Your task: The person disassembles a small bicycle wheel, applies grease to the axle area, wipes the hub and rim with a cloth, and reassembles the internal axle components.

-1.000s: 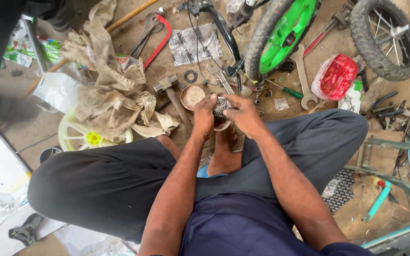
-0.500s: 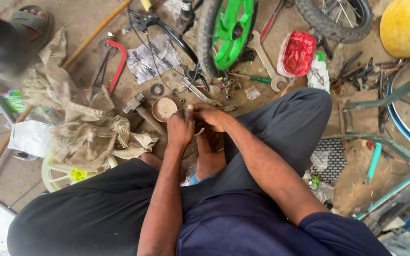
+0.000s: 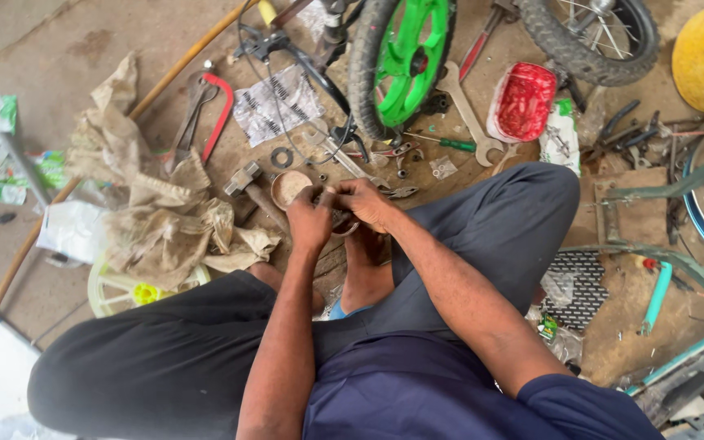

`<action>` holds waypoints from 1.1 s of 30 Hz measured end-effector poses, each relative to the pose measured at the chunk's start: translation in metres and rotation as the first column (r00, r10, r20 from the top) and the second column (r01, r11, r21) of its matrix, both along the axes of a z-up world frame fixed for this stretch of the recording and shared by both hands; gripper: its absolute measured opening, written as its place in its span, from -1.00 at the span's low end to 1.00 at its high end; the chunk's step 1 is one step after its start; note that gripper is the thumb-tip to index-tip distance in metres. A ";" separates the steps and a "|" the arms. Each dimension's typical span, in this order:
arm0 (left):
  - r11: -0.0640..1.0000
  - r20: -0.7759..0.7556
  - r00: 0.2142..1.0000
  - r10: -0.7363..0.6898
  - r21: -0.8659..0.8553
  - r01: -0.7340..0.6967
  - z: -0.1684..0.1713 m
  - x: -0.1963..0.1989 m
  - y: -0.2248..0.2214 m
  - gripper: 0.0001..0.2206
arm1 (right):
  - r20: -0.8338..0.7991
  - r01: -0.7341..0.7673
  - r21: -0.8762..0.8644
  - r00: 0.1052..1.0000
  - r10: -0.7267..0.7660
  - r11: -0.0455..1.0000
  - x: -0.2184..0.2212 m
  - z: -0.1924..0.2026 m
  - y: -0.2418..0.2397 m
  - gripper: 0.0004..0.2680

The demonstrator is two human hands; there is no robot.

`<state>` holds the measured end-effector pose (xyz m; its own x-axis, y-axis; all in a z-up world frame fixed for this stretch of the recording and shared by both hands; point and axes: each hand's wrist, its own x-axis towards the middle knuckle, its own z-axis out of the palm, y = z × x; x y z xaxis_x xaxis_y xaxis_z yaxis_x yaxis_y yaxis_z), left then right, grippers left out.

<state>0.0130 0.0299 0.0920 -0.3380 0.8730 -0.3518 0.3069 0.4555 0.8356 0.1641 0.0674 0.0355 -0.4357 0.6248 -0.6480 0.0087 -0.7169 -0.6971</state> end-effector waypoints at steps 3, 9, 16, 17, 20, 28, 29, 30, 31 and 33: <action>1.000 0.028 0.999 0.030 -0.004 -0.029 -0.014 0.000 -0.008 -0.70 | 0.167 -0.028 0.068 0.986 0.016 0.997 -0.003 -0.001 -0.004 -0.85; 0.993 0.047 0.993 0.106 0.037 -0.108 -0.020 0.009 -0.022 -0.75 | 0.147 -0.016 -0.005 0.989 0.017 1.000 0.010 -0.016 -0.001 -0.91; 0.975 0.137 0.974 0.182 0.107 -0.197 -0.016 0.023 -0.029 -0.76 | 0.208 -0.056 -0.069 0.976 0.070 0.996 0.009 -0.003 -0.009 -0.81; 0.974 0.133 0.973 0.189 0.100 -0.203 -0.021 0.021 -0.030 -0.76 | 0.207 -0.023 -0.165 0.977 0.057 0.986 0.011 0.003 -0.007 -0.80; 0.975 0.143 0.965 0.220 -0.005 -0.222 -0.053 0.014 -0.030 -0.75 | -0.046 -0.127 -0.171 0.992 0.121 0.977 0.020 0.013 -0.001 -0.88; 0.875 0.070 0.873 0.483 -0.011 -0.484 -0.135 -0.022 -0.016 -0.63 | 0.100 0.057 -0.083 0.994 -0.048 0.995 0.024 0.006 0.001 -0.85; 0.928 -0.154 0.916 0.370 0.099 -0.359 -0.125 -0.011 -0.016 -0.67 | 0.127 0.075 -0.081 0.990 -0.064 0.994 0.023 0.005 0.000 -0.83; 0.953 -0.176 0.938 0.299 0.104 -0.285 -0.113 -0.009 -0.008 -0.66 | 0.140 0.092 -0.053 0.987 -0.084 0.994 0.019 0.002 0.010 -0.83; 0.975 -0.191 0.957 0.220 0.081 -0.209 -0.098 0.000 -0.014 -0.66 | 0.167 0.112 -0.048 0.981 -0.102 0.993 0.019 0.000 0.010 -0.84; 0.989 -0.153 0.980 0.126 -0.052 -0.135 -0.066 0.005 -0.021 -0.65 | 0.171 0.104 -0.074 0.981 -0.090 0.992 0.022 0.002 0.000 -0.87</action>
<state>0.0179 0.0087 0.0255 -0.5001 0.7960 -0.3409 0.3607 0.5494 0.7537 0.1860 0.0670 0.0377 -0.2567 0.6003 -0.7575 0.0474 -0.7750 -0.6302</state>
